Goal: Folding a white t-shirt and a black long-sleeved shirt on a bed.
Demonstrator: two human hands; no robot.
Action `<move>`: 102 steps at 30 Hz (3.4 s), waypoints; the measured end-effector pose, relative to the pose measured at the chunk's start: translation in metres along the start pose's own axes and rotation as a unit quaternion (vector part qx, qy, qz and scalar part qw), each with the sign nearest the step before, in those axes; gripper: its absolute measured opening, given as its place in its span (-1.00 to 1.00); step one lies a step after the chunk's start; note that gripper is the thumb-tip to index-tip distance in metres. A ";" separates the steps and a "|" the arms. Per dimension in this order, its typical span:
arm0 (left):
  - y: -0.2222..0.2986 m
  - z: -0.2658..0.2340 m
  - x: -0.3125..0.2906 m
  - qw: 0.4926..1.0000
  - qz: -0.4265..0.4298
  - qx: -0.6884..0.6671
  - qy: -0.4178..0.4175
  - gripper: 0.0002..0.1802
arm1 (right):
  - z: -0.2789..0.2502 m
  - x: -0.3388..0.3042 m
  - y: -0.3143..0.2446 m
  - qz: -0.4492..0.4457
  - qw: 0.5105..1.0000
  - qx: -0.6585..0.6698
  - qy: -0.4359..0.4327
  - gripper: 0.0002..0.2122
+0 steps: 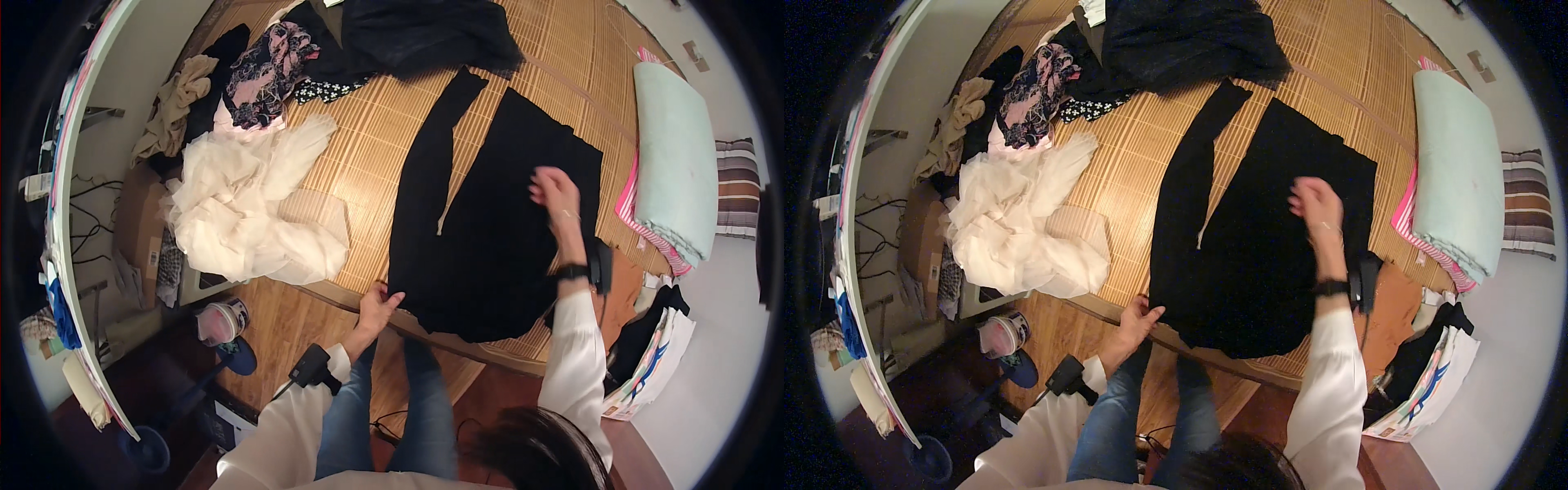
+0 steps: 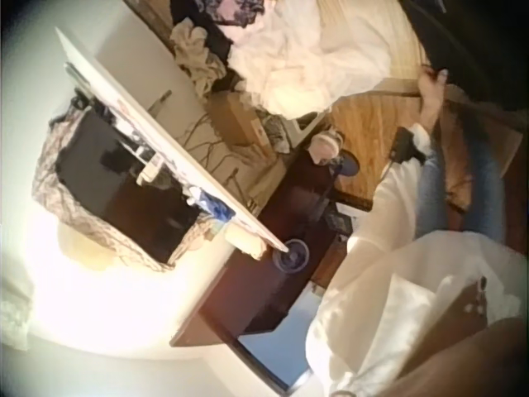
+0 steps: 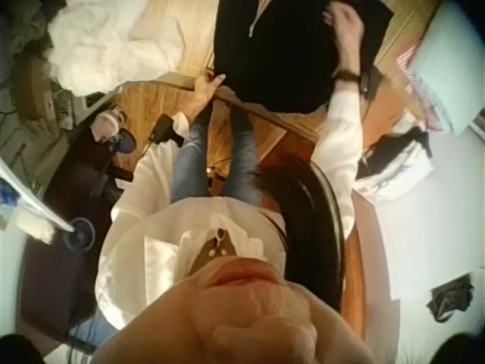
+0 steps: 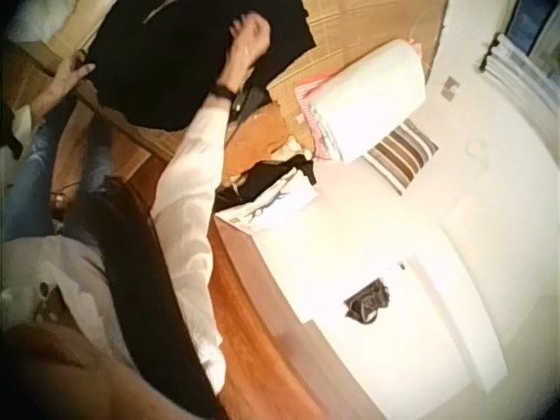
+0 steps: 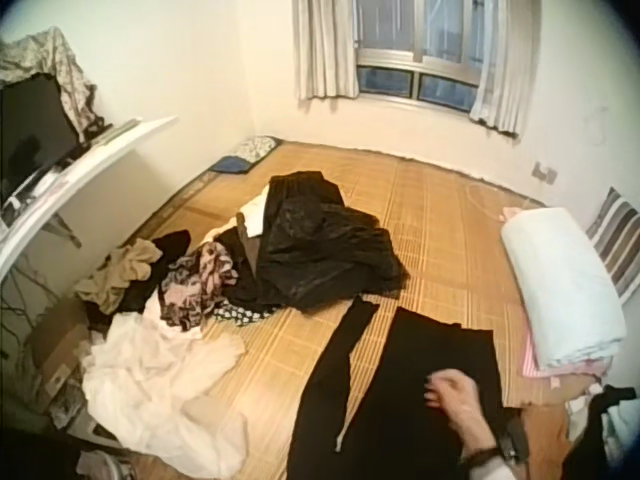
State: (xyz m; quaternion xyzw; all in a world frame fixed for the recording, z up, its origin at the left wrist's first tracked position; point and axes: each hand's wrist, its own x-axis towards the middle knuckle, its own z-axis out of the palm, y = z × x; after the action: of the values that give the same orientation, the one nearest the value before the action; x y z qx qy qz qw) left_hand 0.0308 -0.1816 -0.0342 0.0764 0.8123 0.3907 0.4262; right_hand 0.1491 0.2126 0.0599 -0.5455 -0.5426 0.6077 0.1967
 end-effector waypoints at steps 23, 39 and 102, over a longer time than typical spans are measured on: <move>0.038 0.011 -0.037 0.996 0.019 0.089 0.004 -0.74 | 0.200 0.153 -0.026 -0.102 0.951 -0.255 0.142 -0.81; 0.126 -0.043 0.046 0.954 0.289 -0.009 0.084 -0.81 | -0.185 0.081 -0.041 -0.059 0.938 0.301 0.163 -0.90; 0.488 -0.152 -0.115 0.594 0.707 0.316 0.218 -0.82 | -0.127 -0.164 -0.117 -0.377 0.854 -0.357 0.010 -0.65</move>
State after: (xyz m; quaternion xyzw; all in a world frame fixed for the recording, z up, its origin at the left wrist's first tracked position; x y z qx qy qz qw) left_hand -0.1141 0.0125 0.4305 0.6693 0.6447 0.2934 -0.2243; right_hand 0.2732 0.1718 0.2594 -0.3379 -0.8844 0.2456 0.2081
